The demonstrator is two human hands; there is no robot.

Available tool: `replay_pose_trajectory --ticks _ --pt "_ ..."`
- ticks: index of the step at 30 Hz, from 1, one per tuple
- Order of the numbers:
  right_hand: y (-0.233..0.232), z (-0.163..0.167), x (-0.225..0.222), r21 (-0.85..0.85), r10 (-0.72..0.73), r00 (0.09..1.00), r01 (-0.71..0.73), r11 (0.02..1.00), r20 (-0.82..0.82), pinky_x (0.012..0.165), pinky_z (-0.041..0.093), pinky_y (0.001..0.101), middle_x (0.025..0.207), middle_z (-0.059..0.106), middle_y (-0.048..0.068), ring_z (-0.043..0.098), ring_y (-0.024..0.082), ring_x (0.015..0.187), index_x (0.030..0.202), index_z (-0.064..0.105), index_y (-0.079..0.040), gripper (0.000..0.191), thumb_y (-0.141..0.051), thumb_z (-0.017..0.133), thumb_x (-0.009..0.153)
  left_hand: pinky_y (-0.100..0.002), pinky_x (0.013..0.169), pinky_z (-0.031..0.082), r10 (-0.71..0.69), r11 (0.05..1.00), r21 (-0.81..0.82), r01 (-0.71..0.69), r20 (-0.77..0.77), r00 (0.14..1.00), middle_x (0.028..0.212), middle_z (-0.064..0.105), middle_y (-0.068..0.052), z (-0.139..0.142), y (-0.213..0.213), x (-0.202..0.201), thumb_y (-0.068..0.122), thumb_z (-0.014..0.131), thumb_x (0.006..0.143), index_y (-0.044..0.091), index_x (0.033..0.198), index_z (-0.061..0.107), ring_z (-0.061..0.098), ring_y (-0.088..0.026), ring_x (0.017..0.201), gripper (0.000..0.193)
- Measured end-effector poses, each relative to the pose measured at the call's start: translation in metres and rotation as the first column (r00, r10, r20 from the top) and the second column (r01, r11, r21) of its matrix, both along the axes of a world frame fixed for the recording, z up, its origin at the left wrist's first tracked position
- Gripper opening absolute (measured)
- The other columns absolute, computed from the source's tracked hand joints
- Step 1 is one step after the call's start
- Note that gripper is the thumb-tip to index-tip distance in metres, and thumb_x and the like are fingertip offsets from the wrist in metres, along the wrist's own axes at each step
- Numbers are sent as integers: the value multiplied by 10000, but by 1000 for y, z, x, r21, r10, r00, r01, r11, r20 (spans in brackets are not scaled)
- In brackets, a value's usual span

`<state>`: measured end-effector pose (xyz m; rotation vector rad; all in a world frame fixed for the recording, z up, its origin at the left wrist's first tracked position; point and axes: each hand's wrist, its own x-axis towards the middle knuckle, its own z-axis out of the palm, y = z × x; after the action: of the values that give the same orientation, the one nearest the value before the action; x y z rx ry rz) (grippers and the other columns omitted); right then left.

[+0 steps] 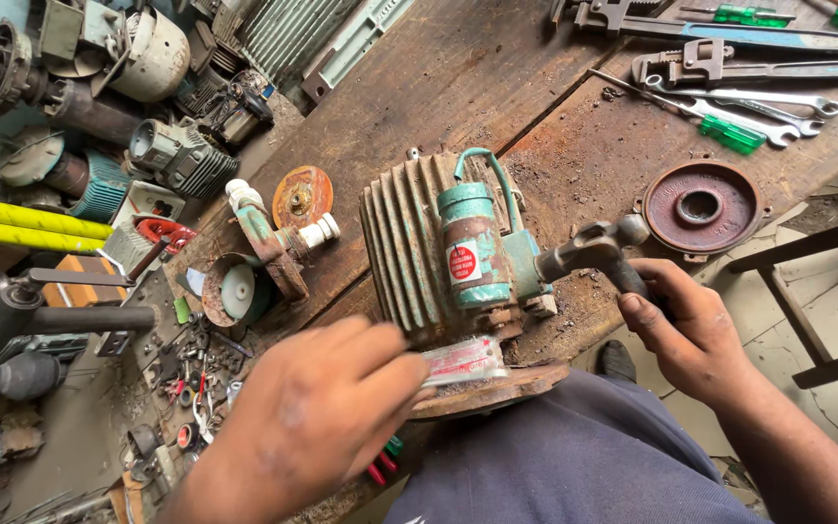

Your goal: The person repairs an electric water pump motor on a cluttered workbench. They unscrew fasteners with a screwdriver and wrench, tap and pry the pump housing with a hammer, reposition the motor, and work on its base plate by hand.

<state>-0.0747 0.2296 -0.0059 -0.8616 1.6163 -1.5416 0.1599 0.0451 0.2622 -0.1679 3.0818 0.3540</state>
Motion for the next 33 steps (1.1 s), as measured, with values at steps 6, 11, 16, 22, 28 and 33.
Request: replay_pose_trajectory --ticks 6,11,16,22,28,33 --pt "20 1 14 -17 -73 997 73 997 -1 511 386 229 717 564 -12 461 49 596 1292 602 -17 356 -189 619 981 -451 666 510 -48 996 72 47 20 999 852 575 -92 -7 -19 -45 242 739 857 84 830 594 632 -294 804 216" --pt "37 1 24 -30 -117 993 118 993 16 509 381 226 715 546 -5 471 53 593 1285 597 -4 338 -179 613 997 -463 703 545 -193 981 26 192 14 981 868 618 -94 -20 -17 -76 228 716 811 76 835 619 660 -306 845 182" --pt "50 -2 28 -23 -139 990 139 990 16 515 402 223 727 560 -4 488 53 594 1273 579 1 326 -170 607 997 -459 721 567 -250 966 -36 256 119 961 876 672 -109 -22 -3 -101 175 684 803 77 839 686 689 -323 845 104" --pt "58 -10 24 -52 -136 989 139 989 61 523 400 218 743 555 -5 484 50 604 1284 573 -1 329 -159 611 998 -452 687 583 -202 964 -121 239 256 945 875 703 -138 -12 6 -103 156 659 779 71 796 723 712 -328 843 107" --pt "57 -10 20 -10 -126 991 126 992 37 521 396 222 734 557 -5 482 51 603 1258 591 -3 312 -165 620 993 -454 745 574 -124 979 -134 157 224 967 893 690 -128 -22 6 -95 202 676 817 83 840 711 697 -327 890 126" --pt "56 -7 17 -4 -109 994 109 994 -1 527 398 228 735 558 -7 485 54 609 1251 602 -6 315 -175 631 987 -442 758 556 -73 996 -48 76 48 996 935 641 -116 -38 -2 -80 200 723 854 58 948 631 665 -295 913 194"
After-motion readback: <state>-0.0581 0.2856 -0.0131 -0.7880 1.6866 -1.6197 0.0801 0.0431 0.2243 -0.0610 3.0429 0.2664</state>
